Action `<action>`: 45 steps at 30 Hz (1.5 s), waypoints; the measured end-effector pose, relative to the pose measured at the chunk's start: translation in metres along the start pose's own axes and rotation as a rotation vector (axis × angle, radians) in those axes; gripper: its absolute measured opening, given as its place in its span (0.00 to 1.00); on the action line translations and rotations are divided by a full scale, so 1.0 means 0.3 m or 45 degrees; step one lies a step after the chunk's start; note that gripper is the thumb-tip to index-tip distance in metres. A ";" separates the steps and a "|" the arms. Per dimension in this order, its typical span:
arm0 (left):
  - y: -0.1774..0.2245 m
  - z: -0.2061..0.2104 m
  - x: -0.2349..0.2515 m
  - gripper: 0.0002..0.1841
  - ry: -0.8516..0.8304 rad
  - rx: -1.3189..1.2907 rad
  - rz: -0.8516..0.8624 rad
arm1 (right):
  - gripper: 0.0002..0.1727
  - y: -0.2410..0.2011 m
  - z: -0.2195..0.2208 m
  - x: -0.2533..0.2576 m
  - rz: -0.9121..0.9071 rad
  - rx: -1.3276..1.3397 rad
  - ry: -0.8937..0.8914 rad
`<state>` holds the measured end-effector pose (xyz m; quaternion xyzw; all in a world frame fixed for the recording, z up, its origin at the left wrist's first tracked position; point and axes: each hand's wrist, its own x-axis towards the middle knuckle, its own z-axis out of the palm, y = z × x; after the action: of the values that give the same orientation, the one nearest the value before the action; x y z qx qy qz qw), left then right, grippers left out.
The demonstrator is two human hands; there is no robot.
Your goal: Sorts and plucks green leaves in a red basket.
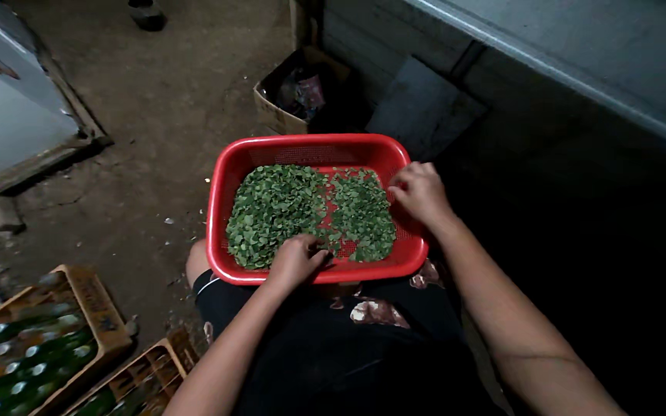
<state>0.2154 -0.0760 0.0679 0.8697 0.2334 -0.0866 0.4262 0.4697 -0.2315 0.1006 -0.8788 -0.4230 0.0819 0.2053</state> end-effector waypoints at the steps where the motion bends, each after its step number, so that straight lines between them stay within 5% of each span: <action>1: -0.001 0.000 -0.001 0.19 0.007 -0.020 -0.003 | 0.08 -0.028 0.042 0.036 -0.051 0.010 -0.082; 9: -0.009 -0.005 -0.006 0.18 0.025 -0.154 -0.003 | 0.17 -0.121 0.244 0.213 -0.085 -0.336 -0.482; 14: -0.018 -0.005 -0.006 0.18 0.031 -0.202 0.018 | 0.22 -0.115 0.292 0.234 -0.048 -0.387 -0.474; 23: -0.030 -0.002 -0.010 0.15 0.086 -0.288 0.054 | 0.13 -0.101 0.274 0.225 -0.040 -0.169 -0.419; 29: -0.053 -0.013 -0.001 0.16 0.232 -0.670 -0.009 | 0.09 -0.195 0.166 0.049 -0.306 0.203 -0.350; 35: -0.068 -0.023 -0.001 0.16 0.234 -0.985 -0.005 | 0.11 -0.267 0.215 -0.122 -0.620 0.338 -0.214; 45: -0.039 -0.026 -0.018 0.12 0.215 -1.043 -0.031 | 0.11 -0.284 0.256 -0.158 -0.649 0.377 -0.051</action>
<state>0.2048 -0.0655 0.0663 0.6295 0.2929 0.0798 0.7153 0.3550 -0.1984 0.0665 -0.7029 -0.6173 0.1059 0.3370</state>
